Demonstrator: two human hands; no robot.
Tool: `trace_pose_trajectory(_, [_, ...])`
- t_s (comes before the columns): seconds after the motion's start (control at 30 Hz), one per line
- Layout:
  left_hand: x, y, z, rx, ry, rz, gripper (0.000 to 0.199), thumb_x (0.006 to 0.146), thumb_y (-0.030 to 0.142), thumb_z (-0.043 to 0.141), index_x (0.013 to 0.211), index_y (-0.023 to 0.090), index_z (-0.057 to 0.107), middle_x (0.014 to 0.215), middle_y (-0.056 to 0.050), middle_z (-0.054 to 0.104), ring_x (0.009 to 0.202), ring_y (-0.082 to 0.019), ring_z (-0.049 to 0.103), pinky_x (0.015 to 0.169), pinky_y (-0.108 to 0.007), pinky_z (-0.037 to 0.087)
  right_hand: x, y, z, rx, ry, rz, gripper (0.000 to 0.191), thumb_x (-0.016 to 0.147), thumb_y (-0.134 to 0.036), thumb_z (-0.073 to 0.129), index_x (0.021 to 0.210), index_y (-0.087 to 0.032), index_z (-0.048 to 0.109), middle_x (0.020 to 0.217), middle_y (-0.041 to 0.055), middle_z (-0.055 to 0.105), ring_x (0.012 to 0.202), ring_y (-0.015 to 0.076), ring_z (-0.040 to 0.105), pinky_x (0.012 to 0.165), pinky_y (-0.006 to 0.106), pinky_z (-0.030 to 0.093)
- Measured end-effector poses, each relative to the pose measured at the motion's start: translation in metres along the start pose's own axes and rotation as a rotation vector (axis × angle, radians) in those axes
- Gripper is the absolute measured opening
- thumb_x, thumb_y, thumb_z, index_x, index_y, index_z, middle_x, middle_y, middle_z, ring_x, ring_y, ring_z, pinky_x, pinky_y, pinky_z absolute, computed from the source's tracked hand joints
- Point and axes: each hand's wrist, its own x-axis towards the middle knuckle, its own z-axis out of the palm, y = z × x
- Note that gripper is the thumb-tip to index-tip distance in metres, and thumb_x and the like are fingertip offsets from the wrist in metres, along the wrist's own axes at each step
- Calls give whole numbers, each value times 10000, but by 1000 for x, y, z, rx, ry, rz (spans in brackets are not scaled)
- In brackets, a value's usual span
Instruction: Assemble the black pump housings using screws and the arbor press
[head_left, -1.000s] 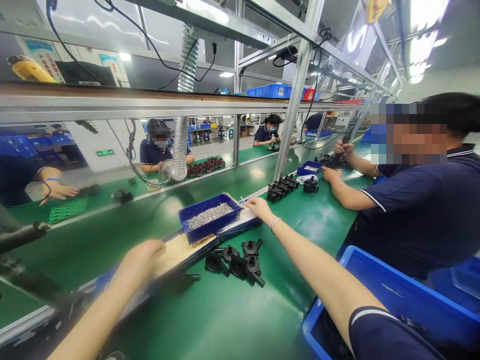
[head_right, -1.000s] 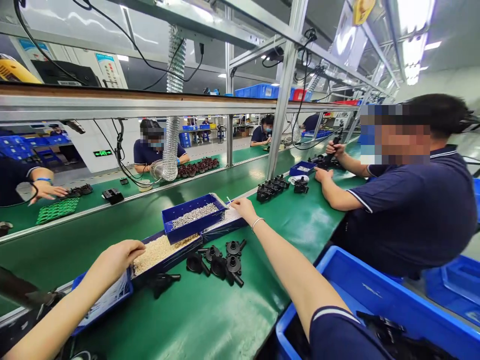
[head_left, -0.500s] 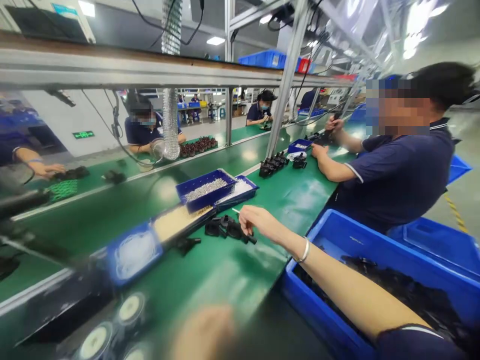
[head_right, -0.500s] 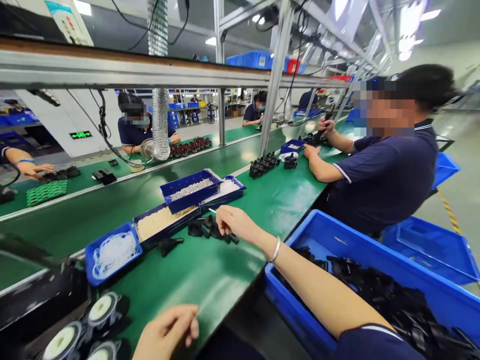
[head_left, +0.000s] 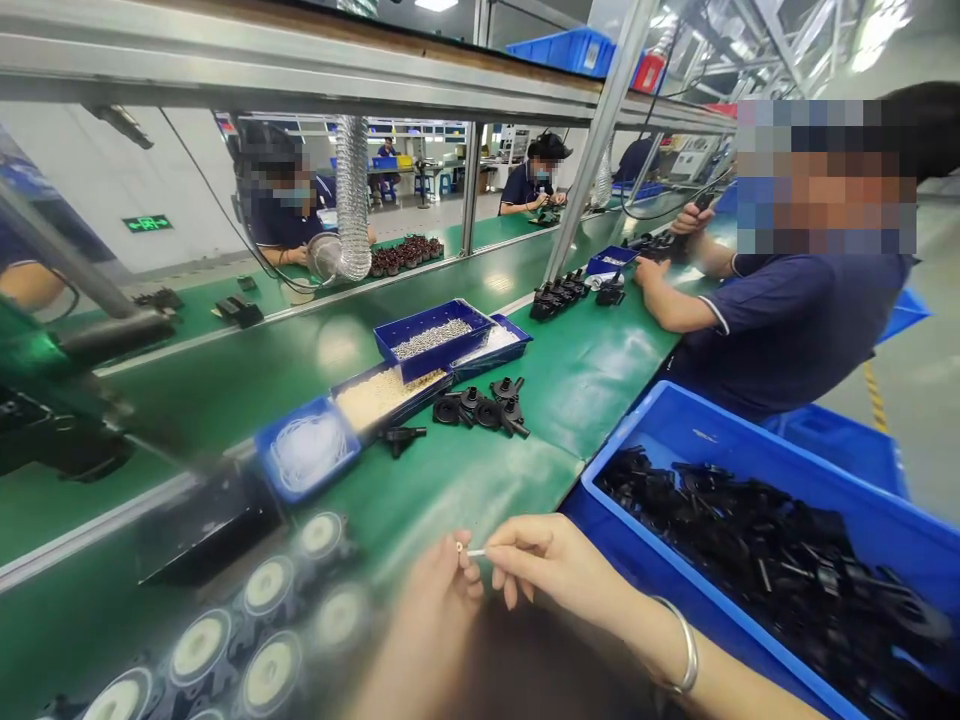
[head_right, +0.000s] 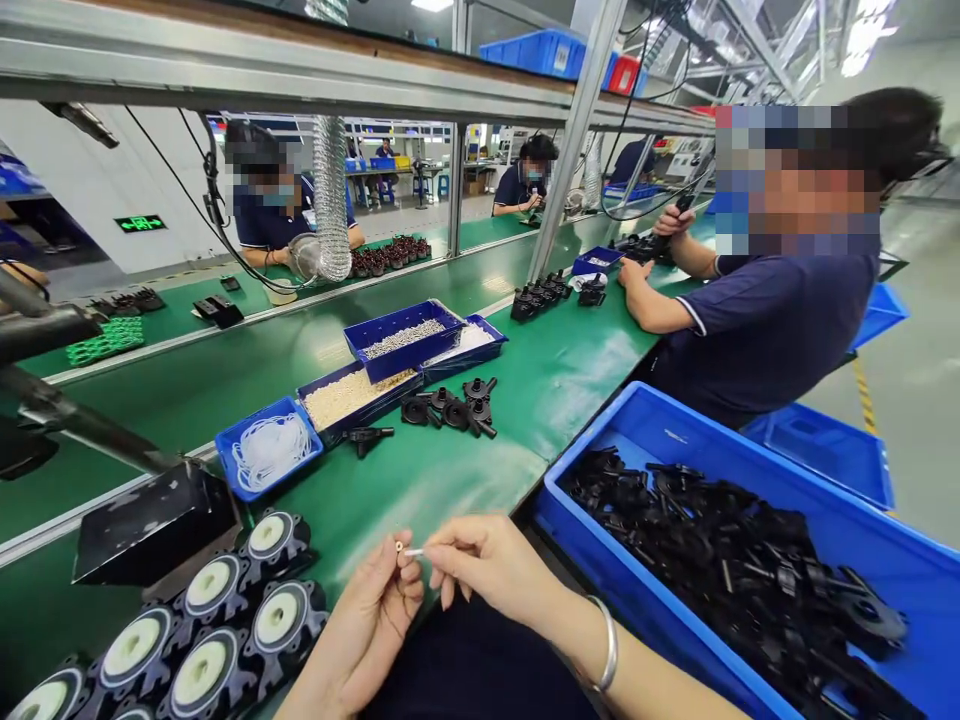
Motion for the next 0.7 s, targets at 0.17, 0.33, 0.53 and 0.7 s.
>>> trace_pose_trajectory(0.17, [-3, 5, 1, 13, -90, -46, 349, 619, 308, 911, 821, 90, 729, 620, -1, 620, 597, -88, 606, 594, -177, 543, 2, -1, 14, 0, 49, -11, 318, 925, -413, 620, 835, -114, 679, 690, 41, 673, 545, 108, 623, 477, 170, 416])
trace_pose_trajectory(0.33, [1, 5, -5, 33, -66, -14, 294, 696, 290, 868, 874, 108, 723, 686, -10, 649, 650, -85, 619, 652, -178, 549, 7, -1, 14, -77, 79, -33, 277, 936, -358, 598, 809, -120, 659, 707, 35, 674, 549, 104, 618, 528, 186, 461])
trace_pose_trajectory(0.53, [12, -2, 0, 8, -24, 53, 325, 656, 315, 890, 836, 103, 722, 632, 8, 617, 608, -78, 590, 633, -179, 536, 12, -5, 3, -352, 74, -122, 245, 949, -277, 550, 771, -148, 659, 636, -3, 640, 549, 102, 600, 548, 193, 446])
trace_pose_trajectory(0.7, [15, -8, 10, -23, -13, 61, 328, 703, 368, 852, 814, 95, 709, 637, 12, 596, 607, -69, 573, 639, -175, 528, 13, -3, -10, -498, 94, -223, 234, 964, -280, 532, 819, -174, 683, 706, -1, 656, 610, 109, 594, 582, 210, 440])
